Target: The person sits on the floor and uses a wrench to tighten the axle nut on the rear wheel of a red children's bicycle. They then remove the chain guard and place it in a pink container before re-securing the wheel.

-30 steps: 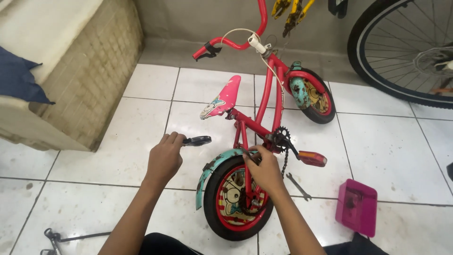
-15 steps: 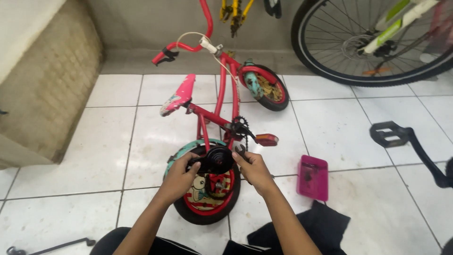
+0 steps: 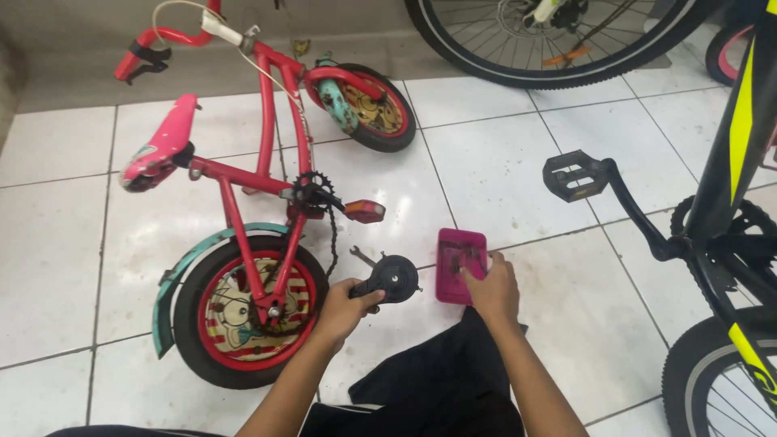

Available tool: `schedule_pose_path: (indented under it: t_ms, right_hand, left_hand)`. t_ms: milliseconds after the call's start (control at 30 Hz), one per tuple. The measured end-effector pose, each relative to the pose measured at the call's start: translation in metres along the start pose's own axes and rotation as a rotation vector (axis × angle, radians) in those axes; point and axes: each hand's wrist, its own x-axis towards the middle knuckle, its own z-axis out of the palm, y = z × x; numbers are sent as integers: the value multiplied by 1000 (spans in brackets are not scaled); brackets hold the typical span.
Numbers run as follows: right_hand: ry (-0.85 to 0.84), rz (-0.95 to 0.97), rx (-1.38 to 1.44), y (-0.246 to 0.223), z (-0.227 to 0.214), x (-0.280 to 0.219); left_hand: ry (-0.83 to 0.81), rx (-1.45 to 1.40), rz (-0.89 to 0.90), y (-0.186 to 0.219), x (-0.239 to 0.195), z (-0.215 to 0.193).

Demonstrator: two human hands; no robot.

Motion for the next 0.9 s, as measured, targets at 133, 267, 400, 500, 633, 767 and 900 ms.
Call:
schedule_pose_path:
  t_ms: [133,267,400,500,633,767,900]
  right_hand:
    - [-48,118,-92,60,23,32]
    - [-143,167,-97,108,52,75]
    - [-87,112,-63,87,34,77]
    - [-67,96,-92,82,23,94]
    - [-27,90,-126,92,16,113]
    - [-2,101,-167,101,7,114]
    - [13,100,-159,112,6,116]
  left_hand:
    - [-12,-3,-110,-33,28,33]
    - [34,17,-204,-50,41,59]
    - [59,49,-221,-56,42,79]
    - [83,46,-211,-66,51,95]
    - [133,-26,-210,-52,47,122]
    - [168,-107,-191,-58,48,153]
    - [101,-129,-164,-54,39,182]
